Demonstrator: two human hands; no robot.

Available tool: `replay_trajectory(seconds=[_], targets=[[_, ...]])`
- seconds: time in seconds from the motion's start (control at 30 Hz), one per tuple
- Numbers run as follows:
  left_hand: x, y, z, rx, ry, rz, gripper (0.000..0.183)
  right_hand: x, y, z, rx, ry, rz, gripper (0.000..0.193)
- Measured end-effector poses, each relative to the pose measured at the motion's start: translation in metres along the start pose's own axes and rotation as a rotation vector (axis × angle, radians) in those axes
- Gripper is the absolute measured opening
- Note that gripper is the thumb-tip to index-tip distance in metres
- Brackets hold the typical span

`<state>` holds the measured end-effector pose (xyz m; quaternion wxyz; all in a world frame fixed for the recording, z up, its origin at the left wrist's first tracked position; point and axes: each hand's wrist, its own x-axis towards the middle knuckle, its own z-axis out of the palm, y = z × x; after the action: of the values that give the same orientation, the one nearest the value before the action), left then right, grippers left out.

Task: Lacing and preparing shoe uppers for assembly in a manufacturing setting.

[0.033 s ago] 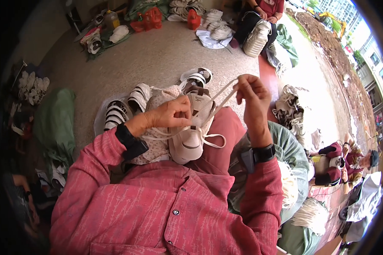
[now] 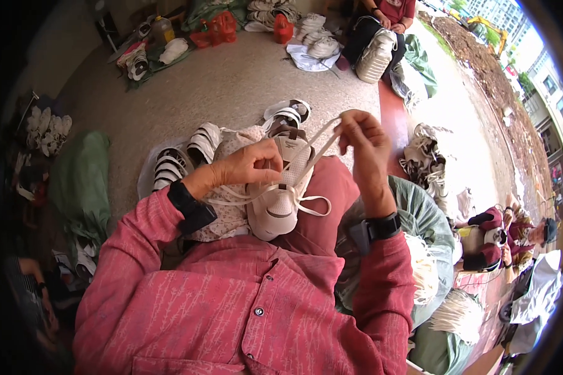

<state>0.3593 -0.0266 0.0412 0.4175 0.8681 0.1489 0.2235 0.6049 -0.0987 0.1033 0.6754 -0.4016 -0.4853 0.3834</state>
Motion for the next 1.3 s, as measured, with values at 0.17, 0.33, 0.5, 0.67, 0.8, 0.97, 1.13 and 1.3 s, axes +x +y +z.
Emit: replay_trajectory(seconds=[0.17,0.33,0.5,0.67,0.8,0.97,1.13,1.3], targets=[[0.012,0.042,-0.001,-0.172,0.222,-0.066,0.049,-0.023,-0.013,0.032,-0.232,-0.211,0.039,0.012],[0.008,0.072,-0.006,-0.676,0.294,-0.134,0.035,-0.022,-0.023,0.046,-0.295,-0.300,0.045,0.007],[-0.002,0.068,-0.004,-0.668,0.425,-0.203,0.023,-0.018,-0.009,0.060,-0.314,-0.283,-0.072,0.005],[-0.003,0.057,-0.003,-0.661,0.476,-0.188,0.021,-0.017,0.006,0.065,-0.210,-0.254,0.096,0.009],[-0.008,0.055,-0.003,-0.636,0.435,-0.214,0.021,-0.017,0.006,0.070,-0.252,-0.251,0.086,0.010],[-0.012,0.051,-0.002,-0.730,0.346,-0.231,0.019,-0.020,0.014,0.069,-0.268,-0.281,-0.010,0.015],[-0.011,0.055,-0.002,-0.608,0.397,-0.270,0.016,-0.018,0.004,0.067,-0.278,-0.320,0.204,0.024],[-0.010,0.049,-0.002,-0.506,0.393,-0.255,0.017,-0.014,0.007,0.063,-0.222,-0.398,0.200,0.010]])
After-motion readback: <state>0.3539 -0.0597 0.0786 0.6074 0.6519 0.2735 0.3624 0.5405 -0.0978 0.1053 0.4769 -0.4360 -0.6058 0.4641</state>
